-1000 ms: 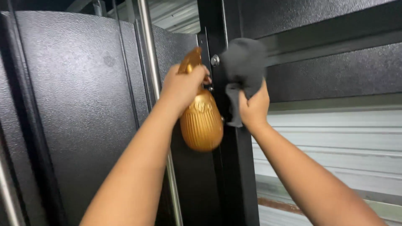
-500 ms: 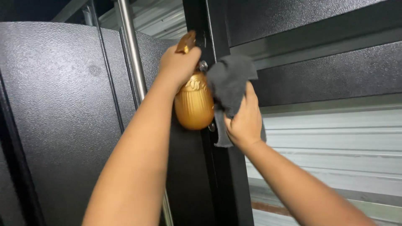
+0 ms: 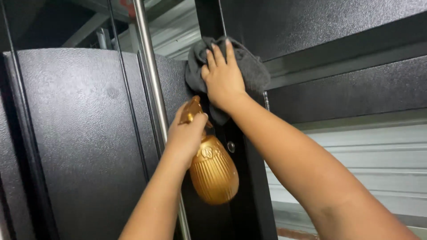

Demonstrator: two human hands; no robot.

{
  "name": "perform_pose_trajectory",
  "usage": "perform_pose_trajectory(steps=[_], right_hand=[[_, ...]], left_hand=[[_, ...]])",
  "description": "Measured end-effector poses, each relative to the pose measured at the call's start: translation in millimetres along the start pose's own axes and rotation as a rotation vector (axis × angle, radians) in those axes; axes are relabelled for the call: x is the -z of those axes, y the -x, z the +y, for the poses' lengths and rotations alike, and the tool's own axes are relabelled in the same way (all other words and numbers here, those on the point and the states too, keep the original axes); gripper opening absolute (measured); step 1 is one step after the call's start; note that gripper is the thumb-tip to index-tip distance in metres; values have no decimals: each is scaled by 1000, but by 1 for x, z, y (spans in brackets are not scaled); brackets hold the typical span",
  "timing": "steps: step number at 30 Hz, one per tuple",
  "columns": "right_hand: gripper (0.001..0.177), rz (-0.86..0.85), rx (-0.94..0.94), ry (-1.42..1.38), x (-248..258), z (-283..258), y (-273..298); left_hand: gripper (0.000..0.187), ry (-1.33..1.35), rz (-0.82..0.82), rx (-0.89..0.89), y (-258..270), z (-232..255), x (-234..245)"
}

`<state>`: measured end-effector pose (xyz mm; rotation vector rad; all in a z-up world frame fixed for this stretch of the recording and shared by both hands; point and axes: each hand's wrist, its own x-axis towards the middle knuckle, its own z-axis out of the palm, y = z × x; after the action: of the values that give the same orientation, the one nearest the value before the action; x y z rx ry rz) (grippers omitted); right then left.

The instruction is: Cleaning a cable machine and the surrounding frame with a spray bottle and a cloth.

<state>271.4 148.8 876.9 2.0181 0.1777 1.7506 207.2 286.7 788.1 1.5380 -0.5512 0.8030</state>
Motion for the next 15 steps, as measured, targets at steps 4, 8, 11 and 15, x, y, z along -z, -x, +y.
perform_pose_trajectory(steps=[4,8,11,15], right_hand=[[40,56,81,70,-9,-13,28],[35,6,295,-82,-17,-8,37],[36,121,311,-206,-10,23,16],[43,335,92,-204,-11,36,-21]], left_hand=[[74,-34,13,118,19,-16,1],[78,-12,-43,84,34,-17,7],[81,-66,-77,60,42,-8,13],[78,-128,-96,-21,51,1,26]])
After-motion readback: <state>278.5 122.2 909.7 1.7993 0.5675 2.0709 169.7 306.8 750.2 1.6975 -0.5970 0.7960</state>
